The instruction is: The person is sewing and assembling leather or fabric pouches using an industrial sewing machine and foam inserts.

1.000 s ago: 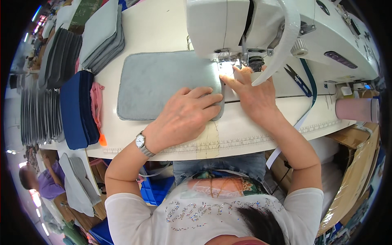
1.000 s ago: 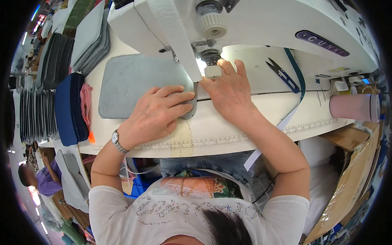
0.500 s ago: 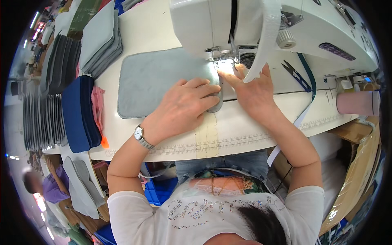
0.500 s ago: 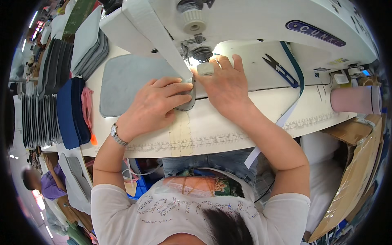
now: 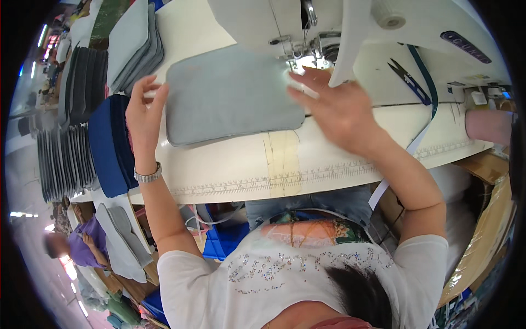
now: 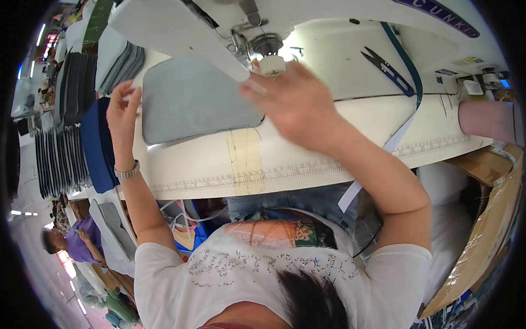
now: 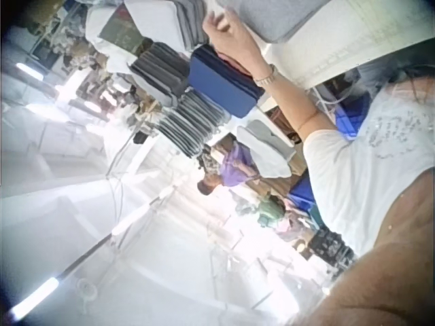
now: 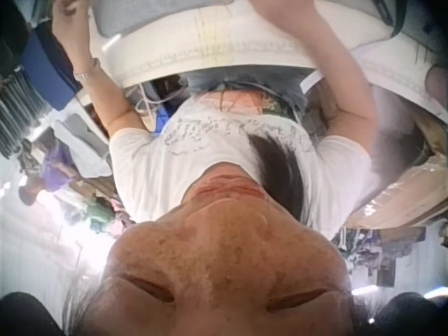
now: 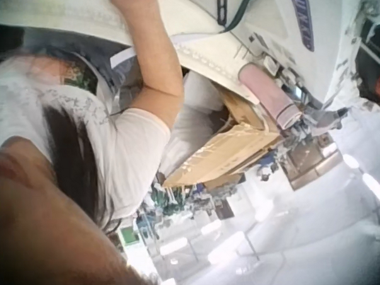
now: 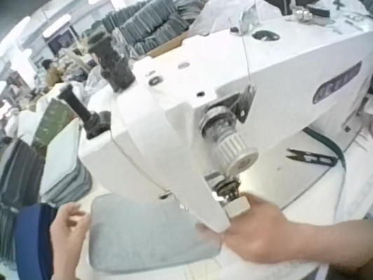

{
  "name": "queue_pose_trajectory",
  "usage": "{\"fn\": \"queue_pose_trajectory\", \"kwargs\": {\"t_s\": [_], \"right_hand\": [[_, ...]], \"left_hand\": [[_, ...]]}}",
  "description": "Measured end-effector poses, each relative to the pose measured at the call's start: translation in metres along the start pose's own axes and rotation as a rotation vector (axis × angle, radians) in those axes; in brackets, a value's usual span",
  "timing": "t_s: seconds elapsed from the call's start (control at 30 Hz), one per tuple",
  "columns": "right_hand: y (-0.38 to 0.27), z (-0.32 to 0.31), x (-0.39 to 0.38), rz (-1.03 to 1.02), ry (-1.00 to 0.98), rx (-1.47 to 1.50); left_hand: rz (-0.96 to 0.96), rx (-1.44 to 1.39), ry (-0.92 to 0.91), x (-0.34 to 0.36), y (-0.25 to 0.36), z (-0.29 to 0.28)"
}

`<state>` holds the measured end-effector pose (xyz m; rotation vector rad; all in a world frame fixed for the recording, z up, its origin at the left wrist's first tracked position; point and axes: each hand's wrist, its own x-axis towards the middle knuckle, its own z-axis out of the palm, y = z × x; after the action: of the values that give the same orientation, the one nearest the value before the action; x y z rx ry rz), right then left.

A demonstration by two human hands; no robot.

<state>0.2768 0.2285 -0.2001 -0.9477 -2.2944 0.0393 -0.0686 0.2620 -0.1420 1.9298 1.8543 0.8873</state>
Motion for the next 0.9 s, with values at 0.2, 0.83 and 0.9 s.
{"fn": "queue_pose_trajectory", "kwargs": {"t_s": [0.2,0.83,0.9], "right_hand": [[-0.022,0.012,0.005,-0.07,-0.201,-0.017],[-0.01,0.004,-0.002,0.134,-0.128,-0.264],[-0.009,0.002,-0.002,0.14,-0.13,-0.257]], "left_hand": [[-0.346,-0.712,-0.228,-0.016,-0.022,0.009],[-0.231,-0.552,-0.17,-0.014,0.007,0.004],[-0.202,-0.554,-0.161,-0.015,0.009,0.003]]}}
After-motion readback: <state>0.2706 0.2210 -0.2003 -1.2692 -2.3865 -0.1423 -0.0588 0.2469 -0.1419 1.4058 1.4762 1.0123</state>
